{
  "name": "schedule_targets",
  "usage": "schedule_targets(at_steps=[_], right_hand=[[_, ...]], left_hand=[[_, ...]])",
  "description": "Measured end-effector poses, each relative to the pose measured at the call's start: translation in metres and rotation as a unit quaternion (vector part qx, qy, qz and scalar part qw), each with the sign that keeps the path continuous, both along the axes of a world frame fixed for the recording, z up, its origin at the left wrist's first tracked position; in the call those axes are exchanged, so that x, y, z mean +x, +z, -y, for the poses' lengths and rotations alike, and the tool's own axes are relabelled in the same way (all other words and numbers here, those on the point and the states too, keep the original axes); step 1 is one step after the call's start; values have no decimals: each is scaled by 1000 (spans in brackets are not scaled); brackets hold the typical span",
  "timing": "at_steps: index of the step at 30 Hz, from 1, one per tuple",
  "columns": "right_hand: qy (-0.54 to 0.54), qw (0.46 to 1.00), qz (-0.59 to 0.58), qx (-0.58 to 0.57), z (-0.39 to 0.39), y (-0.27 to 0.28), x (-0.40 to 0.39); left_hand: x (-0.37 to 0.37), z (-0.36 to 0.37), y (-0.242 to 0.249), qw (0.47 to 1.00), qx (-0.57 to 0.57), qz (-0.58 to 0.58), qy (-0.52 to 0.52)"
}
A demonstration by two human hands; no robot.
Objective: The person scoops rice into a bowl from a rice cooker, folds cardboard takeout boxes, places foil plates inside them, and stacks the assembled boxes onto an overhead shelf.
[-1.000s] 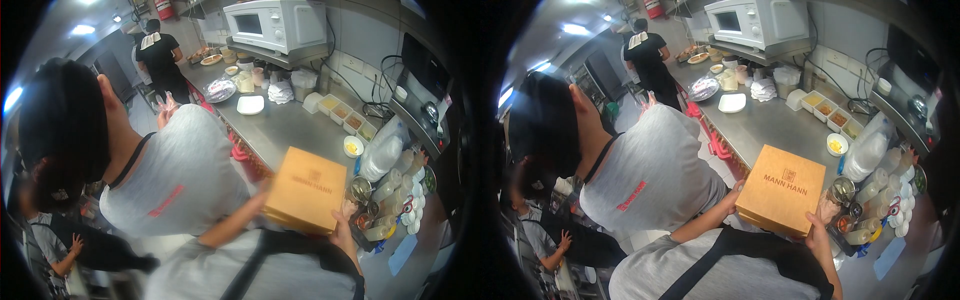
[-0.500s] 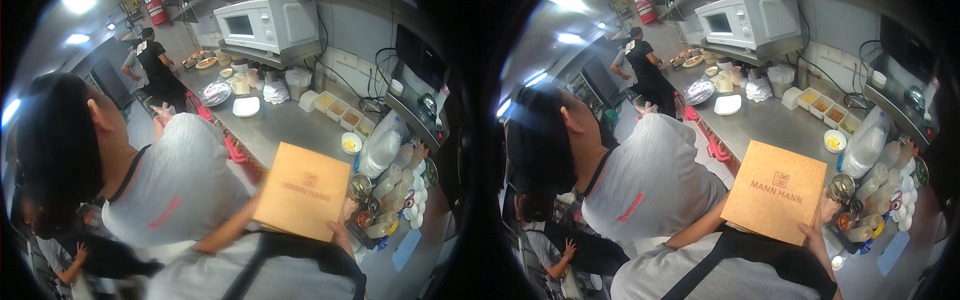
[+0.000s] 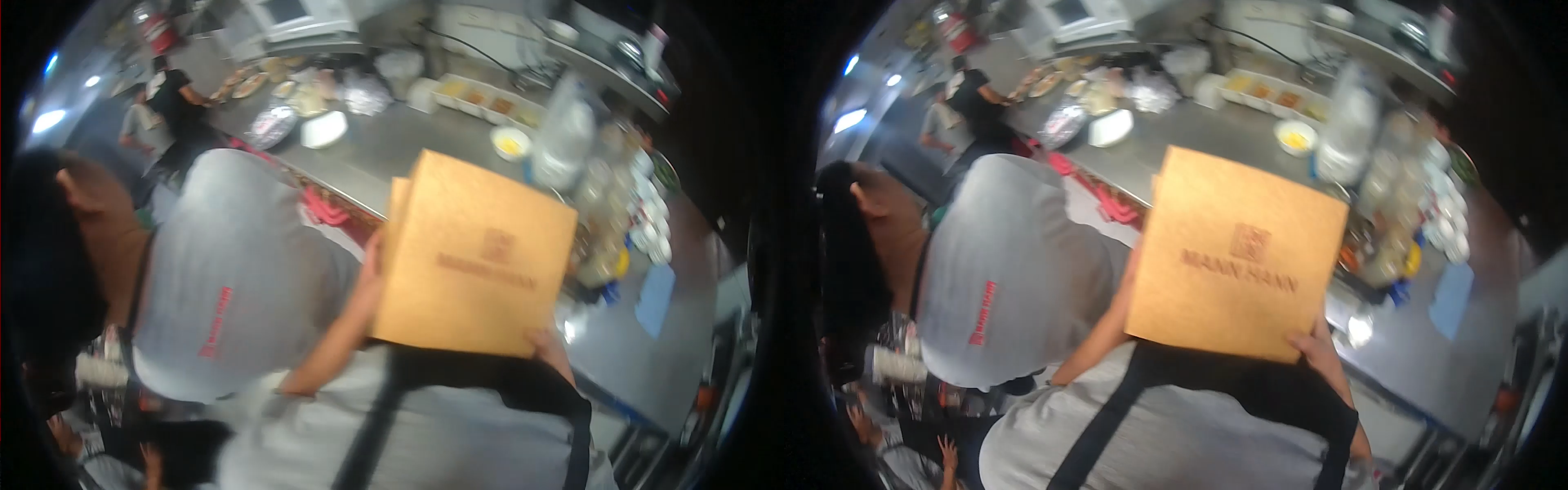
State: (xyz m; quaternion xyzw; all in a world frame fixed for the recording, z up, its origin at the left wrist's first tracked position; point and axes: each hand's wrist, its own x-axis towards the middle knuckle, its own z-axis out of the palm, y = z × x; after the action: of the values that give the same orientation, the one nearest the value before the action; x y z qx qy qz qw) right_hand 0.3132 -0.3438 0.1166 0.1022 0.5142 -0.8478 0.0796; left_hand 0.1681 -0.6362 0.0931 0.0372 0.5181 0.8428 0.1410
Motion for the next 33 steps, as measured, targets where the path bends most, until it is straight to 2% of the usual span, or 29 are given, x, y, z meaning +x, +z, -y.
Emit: schedule_targets(at_steps=[1,3,5,6,9,12,14,17,21,23,26,27,30,33], right_hand=[[-3,999,-15,-41,-3,-3,10],[5,998,-55,1,-17,-8,32],[-26,997,-74,-24,-28,-4,64],[-46,995,-84,-36,-34,-2,83],[-129,985,-46,-103,-49,15,155],[-216,969,-33,-119,-68,4,238],[-268,954,-35,-128,-77,-6,298],[-361,923,-9,-132,-87,-20,378],[-495,841,-18,-218,-98,-57,468],[-555,810,-58,-182,-111,-70,509],[-623,766,-124,-93,-157,-47,537],[-639,755,-134,-52,-178,-35,543],[-691,701,-153,88,-260,0,532],[-737,609,-113,272,-356,-5,507]], left_hand=[[4,-5,9,999,30,-2,-22],[19,-21,25,998,34,-12,-51],[39,-42,44,997,-24,-24,-63],[52,-55,49,996,-52,-27,-60],[87,-105,57,989,-37,-67,-128],[132,-163,60,967,-91,-122,-203],[168,-204,59,956,-68,-146,-245],[221,-258,50,938,-78,-153,-302],[270,-331,31,915,-78,-123,-377],[278,-370,18,904,-56,-127,-405],[287,-430,23,924,40,-208,-318],[283,-455,19,915,75,-253,-305],[284,-534,26,899,92,-360,-231],[287,-603,23,896,83,-397,-181]])
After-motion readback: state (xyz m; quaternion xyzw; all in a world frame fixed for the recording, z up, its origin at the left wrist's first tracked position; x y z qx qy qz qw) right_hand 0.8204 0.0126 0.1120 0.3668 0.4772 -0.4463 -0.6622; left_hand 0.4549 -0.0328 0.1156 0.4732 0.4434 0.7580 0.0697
